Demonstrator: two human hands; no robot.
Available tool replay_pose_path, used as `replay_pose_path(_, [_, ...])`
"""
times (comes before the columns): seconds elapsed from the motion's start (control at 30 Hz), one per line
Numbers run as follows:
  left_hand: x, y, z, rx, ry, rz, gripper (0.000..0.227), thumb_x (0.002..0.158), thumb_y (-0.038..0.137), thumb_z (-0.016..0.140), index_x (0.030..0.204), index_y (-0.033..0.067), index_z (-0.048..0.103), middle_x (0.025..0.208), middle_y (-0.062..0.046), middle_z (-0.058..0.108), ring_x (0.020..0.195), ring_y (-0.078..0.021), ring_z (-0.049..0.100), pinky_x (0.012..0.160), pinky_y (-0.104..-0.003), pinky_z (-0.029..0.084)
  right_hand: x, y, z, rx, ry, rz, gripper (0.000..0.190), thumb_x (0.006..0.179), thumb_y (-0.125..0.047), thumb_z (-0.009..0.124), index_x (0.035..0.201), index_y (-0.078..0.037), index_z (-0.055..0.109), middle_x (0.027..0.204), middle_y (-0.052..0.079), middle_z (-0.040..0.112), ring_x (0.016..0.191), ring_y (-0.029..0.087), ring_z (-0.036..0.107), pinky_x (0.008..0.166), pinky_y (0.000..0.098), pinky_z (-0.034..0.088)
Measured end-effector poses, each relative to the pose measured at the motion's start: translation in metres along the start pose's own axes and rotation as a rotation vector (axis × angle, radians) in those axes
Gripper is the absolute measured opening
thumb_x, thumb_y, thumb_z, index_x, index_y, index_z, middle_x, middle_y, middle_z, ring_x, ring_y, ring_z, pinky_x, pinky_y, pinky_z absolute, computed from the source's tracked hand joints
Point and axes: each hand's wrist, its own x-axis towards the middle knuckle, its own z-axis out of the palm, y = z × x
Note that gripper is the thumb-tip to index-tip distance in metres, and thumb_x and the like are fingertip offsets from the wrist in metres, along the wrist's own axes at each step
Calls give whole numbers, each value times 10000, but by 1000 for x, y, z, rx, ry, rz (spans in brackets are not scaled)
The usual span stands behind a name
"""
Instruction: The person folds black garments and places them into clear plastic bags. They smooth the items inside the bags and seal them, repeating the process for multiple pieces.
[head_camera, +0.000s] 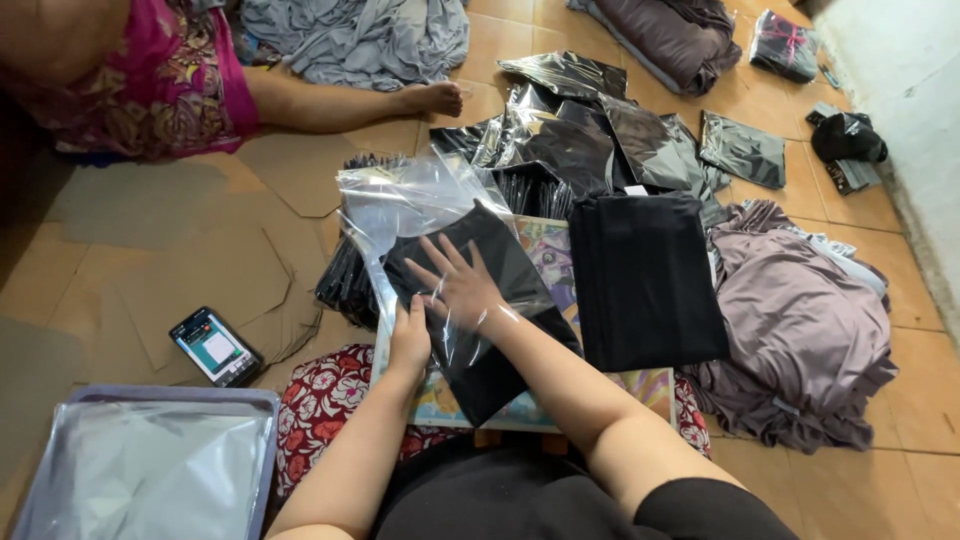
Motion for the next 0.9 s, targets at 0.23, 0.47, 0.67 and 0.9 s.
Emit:
replay_pose_path(0.23, [-1, 34, -12, 75, -95, 69, 595, 1063, 422, 483, 1559, 115, 366, 1526, -254, 468, 1444, -430, 395, 1204, -582, 290, -145, 26, -13, 529, -23, -360, 744, 919, -337, 692, 1549, -67, 403, 1600, 294, 344, 1475, 514, 267, 1116, 736, 271])
replay_pose_path(0.47, [24, 3, -46, -432, -351, -66, 622, 983, 147, 587, 1565, 108, 370, 1301, -170, 596, 1103, -318, 672, 910, -531, 549, -184, 95, 30, 921, 268, 754, 312, 860, -391, 779, 1159, -309, 745, 968, -49, 780, 956, 170, 739, 823, 328, 591])
replay_pose_path(0.67, [12, -24, -64, -167, -376, -185, 514, 941, 105, 669, 1445, 71, 575, 1155, -113, 726, 956, -265, 737, 843, -509, 596, -188, 75, 39, 1066, 104, 818, 311, 884, -399, 771, 1153, -243, 768, 957, 33, 798, 883, 187, 738, 751, 360, 592])
replay_pose_path(0.9, [21, -32, -68, -80, -162, -61, 367, 790, 72, 868, 1134, 26, 749, 856, -127, 742, 698, -234, 746, 629, -382, 664, -198, 56, 41, 1508, 103, 947, 250, 953, -162, 681, 1159, -48, 763, 811, 72, 762, 607, 109, 652, 569, 269, 606])
